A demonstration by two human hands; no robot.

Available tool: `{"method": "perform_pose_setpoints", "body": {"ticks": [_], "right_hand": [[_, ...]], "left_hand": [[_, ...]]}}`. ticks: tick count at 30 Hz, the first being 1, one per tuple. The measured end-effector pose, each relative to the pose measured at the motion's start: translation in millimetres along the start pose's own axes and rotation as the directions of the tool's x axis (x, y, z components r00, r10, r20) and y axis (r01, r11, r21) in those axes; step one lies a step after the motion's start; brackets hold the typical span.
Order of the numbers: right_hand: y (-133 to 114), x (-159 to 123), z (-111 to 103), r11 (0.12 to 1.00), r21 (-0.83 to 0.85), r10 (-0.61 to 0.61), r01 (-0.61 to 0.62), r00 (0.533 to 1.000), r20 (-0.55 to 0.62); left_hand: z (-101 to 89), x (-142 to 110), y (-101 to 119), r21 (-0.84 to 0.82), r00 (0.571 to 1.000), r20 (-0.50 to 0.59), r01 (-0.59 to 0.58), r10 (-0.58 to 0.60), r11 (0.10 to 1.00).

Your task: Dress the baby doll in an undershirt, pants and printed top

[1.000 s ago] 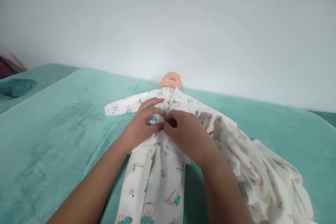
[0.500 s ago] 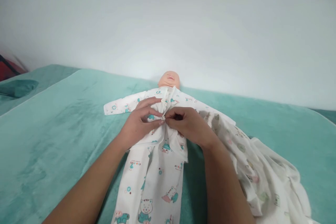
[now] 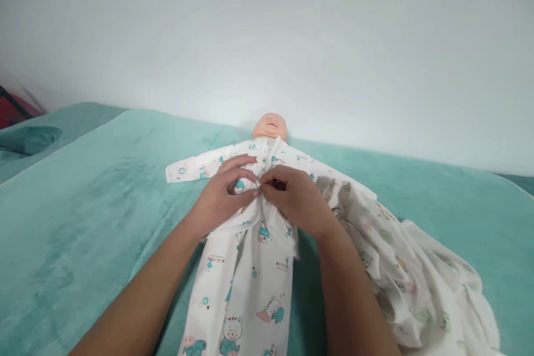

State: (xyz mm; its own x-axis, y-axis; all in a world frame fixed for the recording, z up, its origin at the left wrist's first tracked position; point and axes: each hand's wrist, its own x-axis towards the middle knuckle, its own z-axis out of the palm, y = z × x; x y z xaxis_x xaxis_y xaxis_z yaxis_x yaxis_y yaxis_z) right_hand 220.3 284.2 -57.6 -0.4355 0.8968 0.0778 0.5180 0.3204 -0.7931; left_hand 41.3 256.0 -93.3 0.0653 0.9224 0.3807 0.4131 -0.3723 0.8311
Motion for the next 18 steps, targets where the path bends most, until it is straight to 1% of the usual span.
{"method": "perform_pose_setpoints", "body": {"ticks": [4,7,9,11,15,18], "right_hand": [[1.2,1.8,3.7,0.999,-0.025,-0.034,0.034,0.999,-0.028],[1.1,3.0,7.1,0.997,-0.047,-0.065,0.06,0.993,-0.096],[0.5,3.2,8.0,0.996,-0.061,-0.075,0.068,0.99,-0.122],[-0.3,2.7,7.0,0.999,-0.034,-0.041,0.038,0.995,-0.095],[-2.2,0.0,1.8,0.995,0.068,0.072,-0.072,0.997,0.008],[-4.1,-1.4,-0.3,0.992,0.082,0.09,-0.092,0.996,0.026]], "left_hand": [[0.5,0.1,-0.9,-0.011,1.0,-0.012,0.002,-0.002,1.0],[0.7,-0.4,-0.9,-0.014,1.0,-0.021,0.004,-0.005,1.0],[0.5,-0.8,-0.1,-0.011,1.0,-0.023,0.019,-0.019,1.0],[0.3,-1.2,1.1,-0.011,0.999,-0.02,0.037,-0.037,0.999],[0.0,-1.9,3.3,-0.02,0.999,-0.015,0.052,-0.052,0.998],[0.2,-2.2,3.5,-0.019,0.998,-0.017,0.057,-0.057,0.998]]}}
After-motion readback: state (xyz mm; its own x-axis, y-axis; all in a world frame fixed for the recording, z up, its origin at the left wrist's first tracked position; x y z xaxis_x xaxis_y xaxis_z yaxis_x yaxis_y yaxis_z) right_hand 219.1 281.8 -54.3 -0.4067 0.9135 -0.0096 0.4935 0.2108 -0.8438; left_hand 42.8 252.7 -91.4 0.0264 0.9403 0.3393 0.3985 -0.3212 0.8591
